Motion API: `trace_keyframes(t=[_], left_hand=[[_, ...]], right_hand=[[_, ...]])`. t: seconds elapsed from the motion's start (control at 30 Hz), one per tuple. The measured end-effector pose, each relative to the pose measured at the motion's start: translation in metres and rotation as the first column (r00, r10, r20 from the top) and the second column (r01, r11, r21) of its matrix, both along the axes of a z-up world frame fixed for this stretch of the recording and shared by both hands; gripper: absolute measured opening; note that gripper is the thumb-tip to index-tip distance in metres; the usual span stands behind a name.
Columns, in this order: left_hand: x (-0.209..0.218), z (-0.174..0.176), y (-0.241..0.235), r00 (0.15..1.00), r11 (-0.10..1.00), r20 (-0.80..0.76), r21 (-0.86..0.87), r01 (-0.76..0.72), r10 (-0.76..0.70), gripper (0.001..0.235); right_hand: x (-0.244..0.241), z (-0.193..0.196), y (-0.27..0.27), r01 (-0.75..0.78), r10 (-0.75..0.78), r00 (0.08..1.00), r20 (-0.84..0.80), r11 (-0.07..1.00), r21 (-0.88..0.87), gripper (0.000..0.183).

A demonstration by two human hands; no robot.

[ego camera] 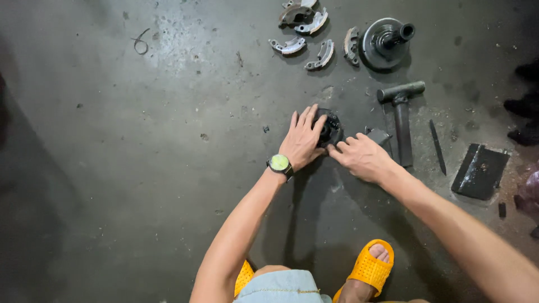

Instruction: The person sits on the workshop floor assembling a motorcycle clutch. They fit clutch plates into the hub, tap components into place with a hammer, use pliers on small parts, and handle springs and the clutch outer assembly while arranging parts on the floor.

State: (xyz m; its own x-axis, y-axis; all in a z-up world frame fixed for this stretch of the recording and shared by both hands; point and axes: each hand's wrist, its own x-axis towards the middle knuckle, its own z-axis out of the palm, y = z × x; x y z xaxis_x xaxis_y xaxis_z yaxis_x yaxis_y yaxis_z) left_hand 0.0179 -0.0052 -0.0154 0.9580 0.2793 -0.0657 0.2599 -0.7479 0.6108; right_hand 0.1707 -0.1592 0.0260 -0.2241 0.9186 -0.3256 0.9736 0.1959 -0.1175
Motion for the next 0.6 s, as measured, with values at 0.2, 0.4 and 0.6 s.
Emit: trace_keyframes(t=[0.2,0.4,0.6], left_hand=[[0.000,-0.003,0.006,1.000,1.000,-0.005,-0.001,0.014,-0.014,0.094],[0.001,-0.007,0.006,0.999,1.000,0.038,-0.025,0.013,-0.012,0.094],[-0.003,-0.001,0.005,0.997,0.999,0.072,-0.047,0.021,-0.018,0.096]], right_hand=[[-0.002,0.018,0.030,-0.005,-0.009,0.999,-0.047,0.955,-0.296,0.041],[-0.035,-0.002,0.010,0.599,-0.655,0.712,-0.254,0.755,-0.268,0.020],[-0.051,-0.060,-0.016,0.728,-0.870,-0.335,-0.361,0.005,-0.686,0.019]])
